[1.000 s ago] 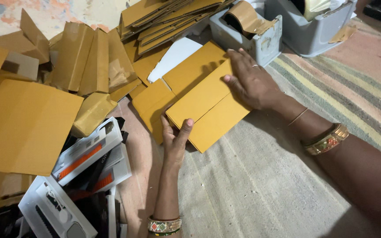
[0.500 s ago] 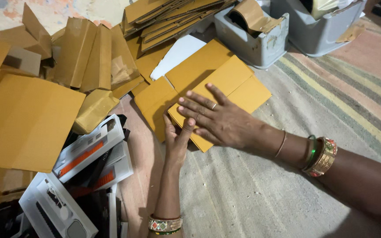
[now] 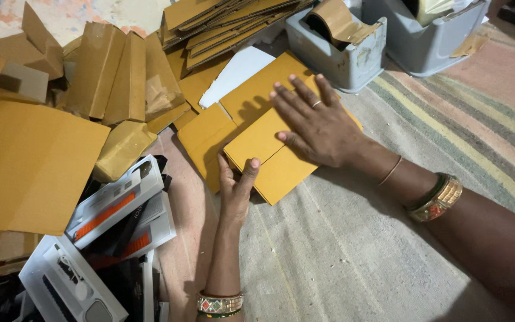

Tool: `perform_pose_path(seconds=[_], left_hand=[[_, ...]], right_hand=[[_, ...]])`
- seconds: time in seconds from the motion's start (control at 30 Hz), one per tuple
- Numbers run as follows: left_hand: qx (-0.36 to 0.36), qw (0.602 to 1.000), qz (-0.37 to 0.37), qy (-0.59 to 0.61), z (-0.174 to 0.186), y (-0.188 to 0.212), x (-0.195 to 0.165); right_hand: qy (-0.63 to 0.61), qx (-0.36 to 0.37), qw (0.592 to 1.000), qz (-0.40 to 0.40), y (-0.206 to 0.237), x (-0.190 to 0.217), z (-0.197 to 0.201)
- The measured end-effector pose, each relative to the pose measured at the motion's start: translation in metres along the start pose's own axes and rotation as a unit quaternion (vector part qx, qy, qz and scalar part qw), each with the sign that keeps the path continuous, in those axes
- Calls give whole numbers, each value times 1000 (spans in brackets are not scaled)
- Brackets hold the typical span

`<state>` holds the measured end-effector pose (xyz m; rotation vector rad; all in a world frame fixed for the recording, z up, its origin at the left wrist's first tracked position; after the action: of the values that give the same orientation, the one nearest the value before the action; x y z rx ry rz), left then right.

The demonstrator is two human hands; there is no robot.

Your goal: The person folds yellow cardboard mailing boxes on a bed, pressing the flaps and sides to shape each box, then sets finished boxes aside and picks up the next flat box blank to fold.

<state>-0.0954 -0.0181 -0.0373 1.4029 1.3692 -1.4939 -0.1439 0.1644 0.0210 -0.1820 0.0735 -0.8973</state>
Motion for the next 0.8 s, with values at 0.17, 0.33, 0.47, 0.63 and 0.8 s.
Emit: perform_pose_path(seconds=[0.17, 0.33, 0.47, 0.63, 0.8], left_hand=[[-25, 998, 52, -13, 2, 1, 3], [-13, 1000, 15, -4, -2, -1, -2], [4, 999, -18, 35, -4, -2, -3], [17, 998, -39, 49, -4, -4, -2], [22, 997, -69, 38, -3, -7, -3]], right_hand=[[-98, -1, 993, -59, 6, -29, 3], [-91, -23, 987, -134, 14, -36, 4], [-9, -39, 997, -72, 7, -10, 9], [-38, -51, 995, 82, 16, 47, 12], [-69, -51, 986, 143, 0, 73, 17]])
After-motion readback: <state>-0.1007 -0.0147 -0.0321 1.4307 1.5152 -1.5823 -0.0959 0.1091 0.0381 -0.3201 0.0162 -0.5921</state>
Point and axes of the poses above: each hand's wrist, its own y-axis away from the middle knuckle, its own z-axis out of the back of the hand, x = y × z, the point moved 7 cm from there along -y, towards the middle knuckle, and after that the axes turned 14 degrees about x, right-handed, at the moved point
